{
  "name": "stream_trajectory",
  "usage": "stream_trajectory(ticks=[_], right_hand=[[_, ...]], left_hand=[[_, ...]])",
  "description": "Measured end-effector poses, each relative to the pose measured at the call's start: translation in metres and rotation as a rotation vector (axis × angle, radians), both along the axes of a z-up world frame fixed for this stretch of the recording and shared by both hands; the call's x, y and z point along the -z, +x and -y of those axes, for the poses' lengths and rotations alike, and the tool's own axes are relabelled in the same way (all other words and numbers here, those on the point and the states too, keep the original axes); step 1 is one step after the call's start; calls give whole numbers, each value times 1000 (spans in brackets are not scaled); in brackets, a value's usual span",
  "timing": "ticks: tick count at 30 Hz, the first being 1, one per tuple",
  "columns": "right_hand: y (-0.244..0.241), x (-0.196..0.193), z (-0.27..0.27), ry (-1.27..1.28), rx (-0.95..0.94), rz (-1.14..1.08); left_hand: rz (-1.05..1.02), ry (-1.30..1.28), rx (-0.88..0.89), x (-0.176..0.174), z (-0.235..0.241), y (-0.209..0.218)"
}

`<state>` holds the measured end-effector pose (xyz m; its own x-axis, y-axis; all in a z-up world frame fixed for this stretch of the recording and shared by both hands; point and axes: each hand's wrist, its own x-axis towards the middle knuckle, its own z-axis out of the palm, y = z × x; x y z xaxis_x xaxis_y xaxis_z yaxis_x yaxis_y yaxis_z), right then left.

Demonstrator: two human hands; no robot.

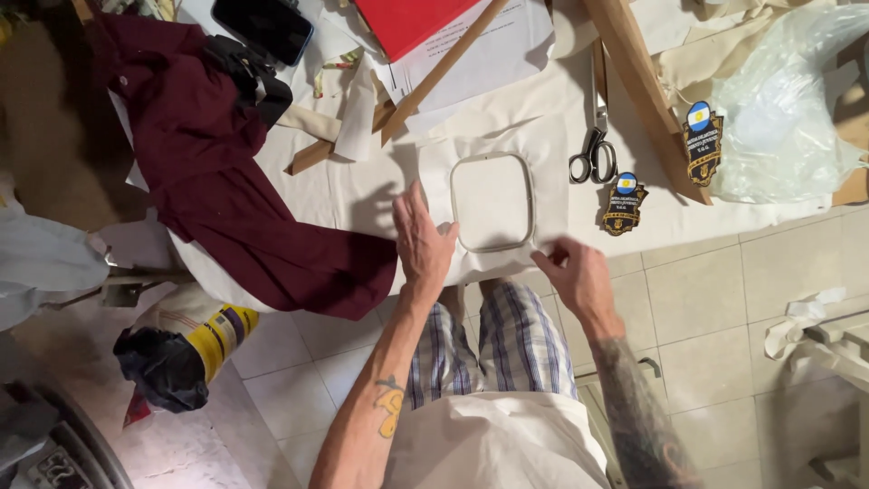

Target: The person places a white fabric square onto a cluttered workbench and positions a square embroidery hoop over it. They repeatedly adjust the fabric and the hoop, pressing down on the material to ensure it is flat and properly aligned within the frame.

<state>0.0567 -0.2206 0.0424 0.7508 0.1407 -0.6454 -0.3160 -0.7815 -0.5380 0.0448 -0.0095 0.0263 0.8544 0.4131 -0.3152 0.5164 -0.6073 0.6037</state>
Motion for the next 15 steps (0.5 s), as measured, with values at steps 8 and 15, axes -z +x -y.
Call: stream_trajectory(ticks=[8, 15], right_hand=[[60, 5, -52, -267, -789, 408], [77, 8, -54, -270, -843, 479]], left_hand=[[-68, 329, 732, 11, 5, 20], [-128, 360, 724, 29, 12, 35]])
